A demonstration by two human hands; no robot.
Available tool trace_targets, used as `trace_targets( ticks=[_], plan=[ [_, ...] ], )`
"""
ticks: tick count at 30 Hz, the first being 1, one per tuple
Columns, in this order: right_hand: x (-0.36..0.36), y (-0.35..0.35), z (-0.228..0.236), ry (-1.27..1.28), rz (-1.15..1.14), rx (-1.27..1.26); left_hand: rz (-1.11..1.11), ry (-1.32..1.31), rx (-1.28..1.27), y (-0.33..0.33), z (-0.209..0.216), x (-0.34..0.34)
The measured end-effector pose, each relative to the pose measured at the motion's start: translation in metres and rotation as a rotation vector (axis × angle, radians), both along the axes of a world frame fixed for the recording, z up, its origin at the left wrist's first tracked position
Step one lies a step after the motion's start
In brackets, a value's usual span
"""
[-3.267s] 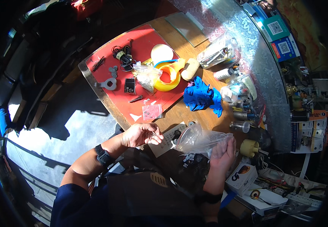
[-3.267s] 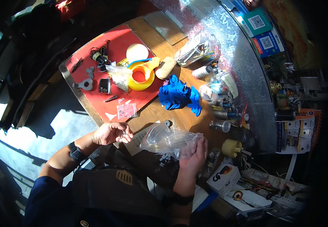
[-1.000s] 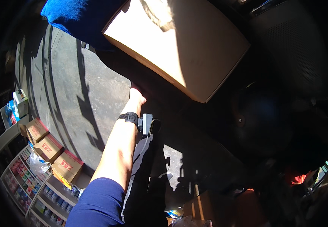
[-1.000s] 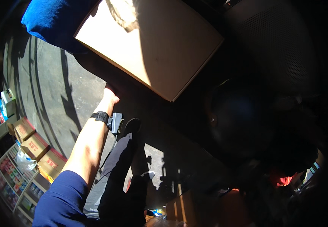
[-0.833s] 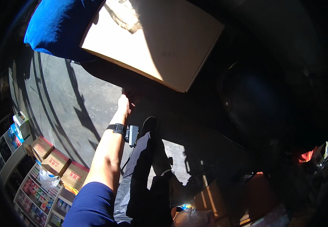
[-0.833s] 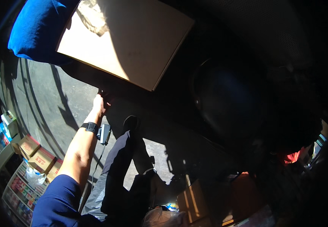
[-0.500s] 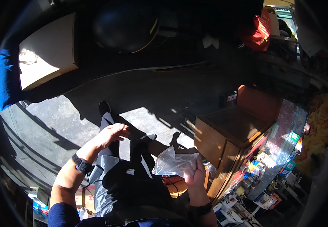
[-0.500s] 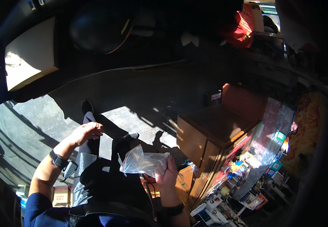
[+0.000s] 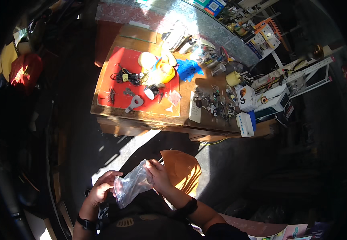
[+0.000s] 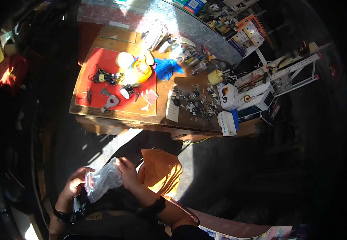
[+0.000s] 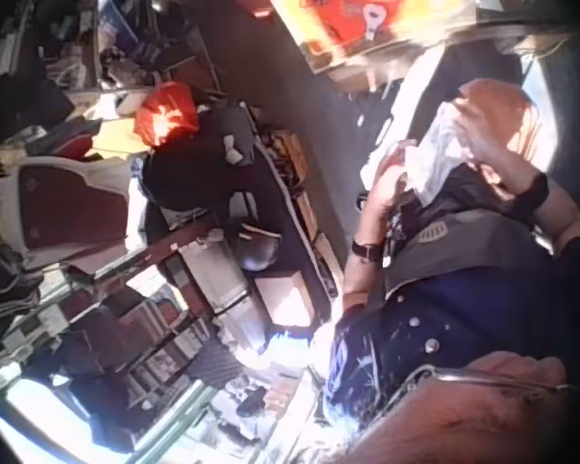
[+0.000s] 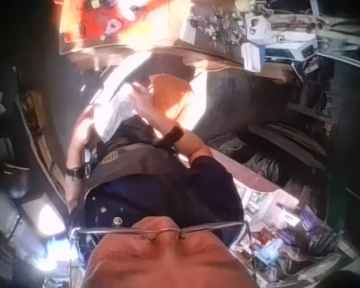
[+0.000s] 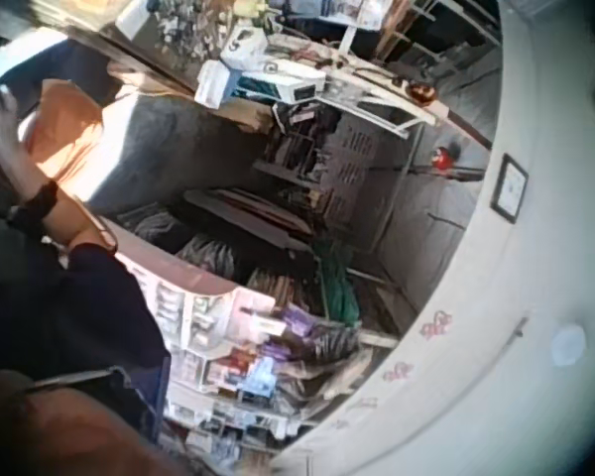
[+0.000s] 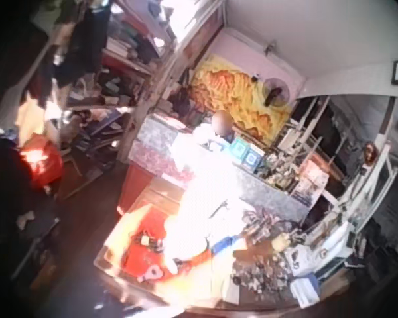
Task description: The person assembles small keychains at a cluttered workbench. They pick up metal rings and small charms, thread them onto strings, and place the finished keychains into a white box. The person handles multiple components one at a time, occasionally moving items aside to reach the work area.
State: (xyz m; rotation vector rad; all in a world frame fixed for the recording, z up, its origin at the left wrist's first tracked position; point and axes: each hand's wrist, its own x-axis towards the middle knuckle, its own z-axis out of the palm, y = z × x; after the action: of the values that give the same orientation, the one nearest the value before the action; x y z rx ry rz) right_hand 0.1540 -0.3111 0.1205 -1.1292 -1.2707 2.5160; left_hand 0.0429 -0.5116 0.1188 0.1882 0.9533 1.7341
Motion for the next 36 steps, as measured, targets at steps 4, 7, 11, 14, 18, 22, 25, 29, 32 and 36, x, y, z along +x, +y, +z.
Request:
trace_targets(
  ticks=[4, 7, 11, 14, 18, 22, 25, 29, 32, 36],
  plan=[
    [0.030, 0.060, 0.004, 0.096, -0.128, 0.173, -0.290, 0.162, -0.142, 0.077, 0.029, -0.001],
    [0.045, 0.086, 0.002, -0.044, -0.296, 0.269, -0.330, 0.056, -0.112, 0.123, 0.037, -0.004],
    [0.054, 0.112, 0.008, -0.028, -0.474, 0.178, -0.504, 0.359, -0.188, 0.178, 0.028, -0.017],
    [0.047, 0.133, 0.015, -0.013, -0.512, 0.170, -0.466, 0.422, -0.167, 0.216, 0.023, -0.035],
    [0.022, 0.163, 0.023, -0.006, -0.563, 0.159, -0.287, 0.415, -0.109, 0.259, 0.031, -0.070],
    [0.002, 0.186, 0.031, 0.006, -0.692, 0.198, -0.209, 0.536, 0.041, 0.299, 0.038, -0.089],
    [0.000, 0.194, 0.038, 0.063, -0.749, 0.217, -0.269, 0.179, -0.015, 0.325, 0.041, -0.098],
    [0.005, 0.206, 0.044, 0.004, -0.611, 0.179, -0.357, -0.068, -0.013, 0.359, 0.042, -0.107],
    [0.005, 0.223, 0.045, -0.046, -0.597, 0.281, -0.441, 0.112, -0.009, 0.373, 0.038, -0.101],
    [-0.003, 0.261, 0.041, -0.076, -0.569, 0.313, -0.360, 0.096, -0.067, 0.399, 0.025, -0.109]
  ],
)
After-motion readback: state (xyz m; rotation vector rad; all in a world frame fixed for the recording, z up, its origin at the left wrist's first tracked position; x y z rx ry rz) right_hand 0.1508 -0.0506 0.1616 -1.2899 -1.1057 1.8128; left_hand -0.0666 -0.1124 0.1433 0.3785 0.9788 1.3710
